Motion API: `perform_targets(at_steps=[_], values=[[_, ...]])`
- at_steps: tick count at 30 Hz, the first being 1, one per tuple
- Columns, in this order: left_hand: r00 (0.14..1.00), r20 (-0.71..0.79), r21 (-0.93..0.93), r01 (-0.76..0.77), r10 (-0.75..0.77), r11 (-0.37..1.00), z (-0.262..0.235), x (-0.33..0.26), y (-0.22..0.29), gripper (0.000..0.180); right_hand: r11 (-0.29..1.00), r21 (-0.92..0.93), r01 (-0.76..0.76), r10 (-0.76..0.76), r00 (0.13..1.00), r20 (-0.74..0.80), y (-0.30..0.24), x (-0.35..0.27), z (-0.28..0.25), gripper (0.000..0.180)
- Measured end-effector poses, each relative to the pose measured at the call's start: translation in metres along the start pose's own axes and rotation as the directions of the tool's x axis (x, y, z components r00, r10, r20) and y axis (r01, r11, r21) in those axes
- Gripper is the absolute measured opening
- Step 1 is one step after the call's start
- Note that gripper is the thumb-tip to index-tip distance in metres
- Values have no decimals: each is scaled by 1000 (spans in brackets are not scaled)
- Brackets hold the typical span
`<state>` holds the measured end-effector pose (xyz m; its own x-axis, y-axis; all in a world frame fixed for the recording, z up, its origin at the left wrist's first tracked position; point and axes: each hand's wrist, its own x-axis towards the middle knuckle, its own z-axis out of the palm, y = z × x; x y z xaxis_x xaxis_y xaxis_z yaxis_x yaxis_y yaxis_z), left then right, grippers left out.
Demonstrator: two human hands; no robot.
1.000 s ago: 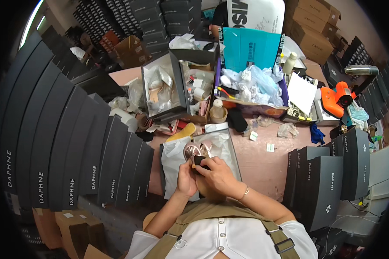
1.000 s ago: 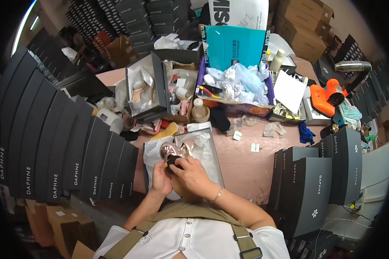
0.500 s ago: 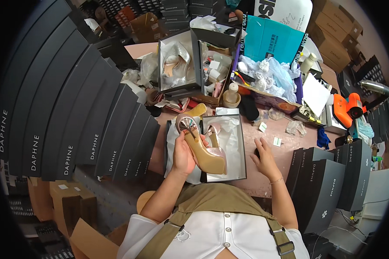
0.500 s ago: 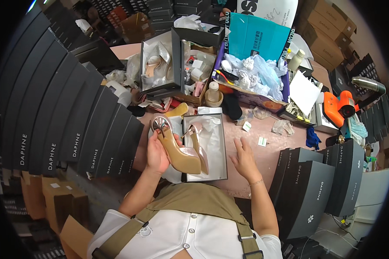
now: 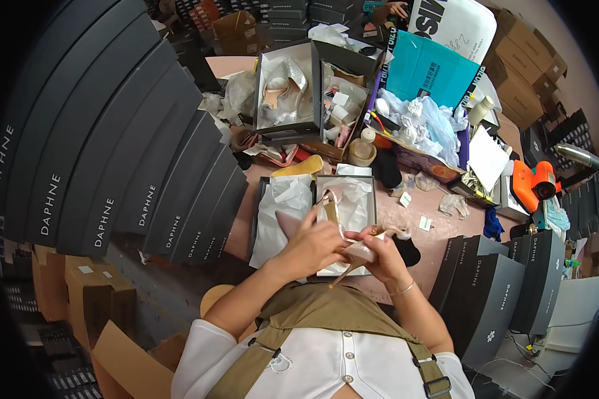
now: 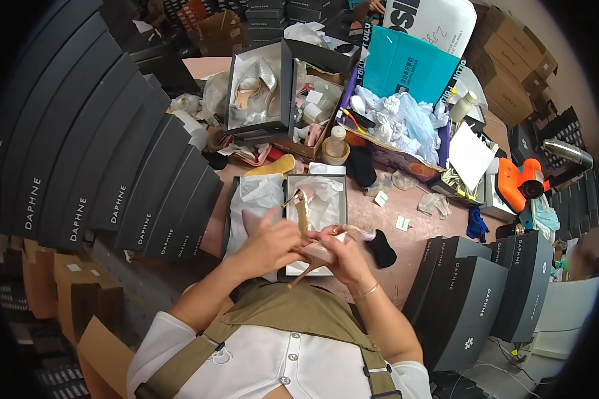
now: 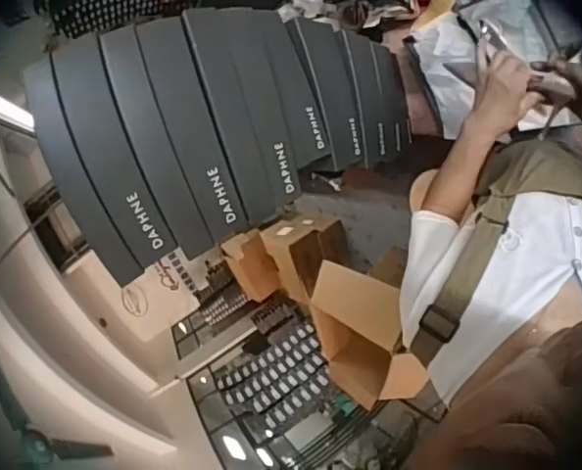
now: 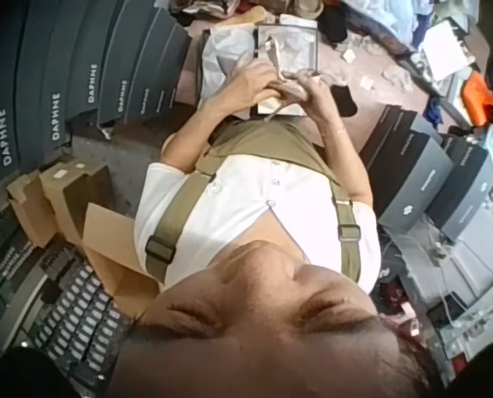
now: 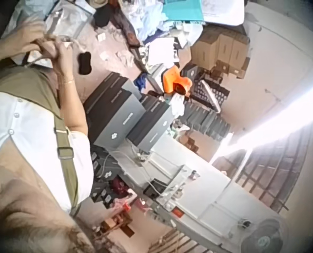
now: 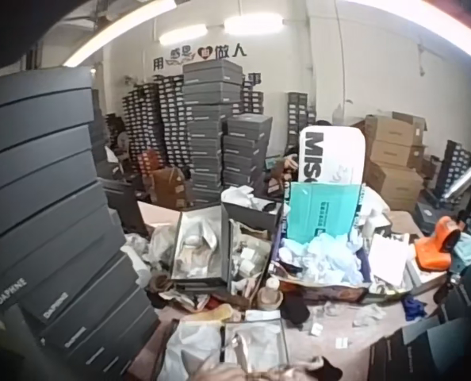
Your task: Inspecting shoes, wiping them with a cloth, and packing them into boxes with tissue paper and inserts.
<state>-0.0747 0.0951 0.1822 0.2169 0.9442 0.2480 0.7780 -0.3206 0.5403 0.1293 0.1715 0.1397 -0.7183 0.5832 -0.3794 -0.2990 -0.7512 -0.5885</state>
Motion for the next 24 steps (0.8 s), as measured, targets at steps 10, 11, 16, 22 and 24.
perform_targets(at_steps=[10, 11, 16, 22, 24], values=[[722, 58, -998, 46, -689, -36, 24, -38, -45, 46, 686, 705, -180, 331, 940, -83, 50, -12, -42, 60], [712, 57, -997, 77, -700, -3, 26, -36, -44, 45, 637, 751, -175, 336, 940, -66, 55, -14, -41, 60], [720, 95, -982, 181, -687, 54, 11, -21, -33, 44, 600, 764, -236, 337, 941, 26, 69, -11, -61, 58], [709, 90, -964, 240, -700, 119, 5, -5, -30, 43, 552, 784, -283, 342, 935, 97, 66, 1, -64, 57], [715, 92, -953, 265, -693, 148, 2, 0, -31, 42, 541, 791, -287, 350, 932, 99, 66, 3, -64, 56]])
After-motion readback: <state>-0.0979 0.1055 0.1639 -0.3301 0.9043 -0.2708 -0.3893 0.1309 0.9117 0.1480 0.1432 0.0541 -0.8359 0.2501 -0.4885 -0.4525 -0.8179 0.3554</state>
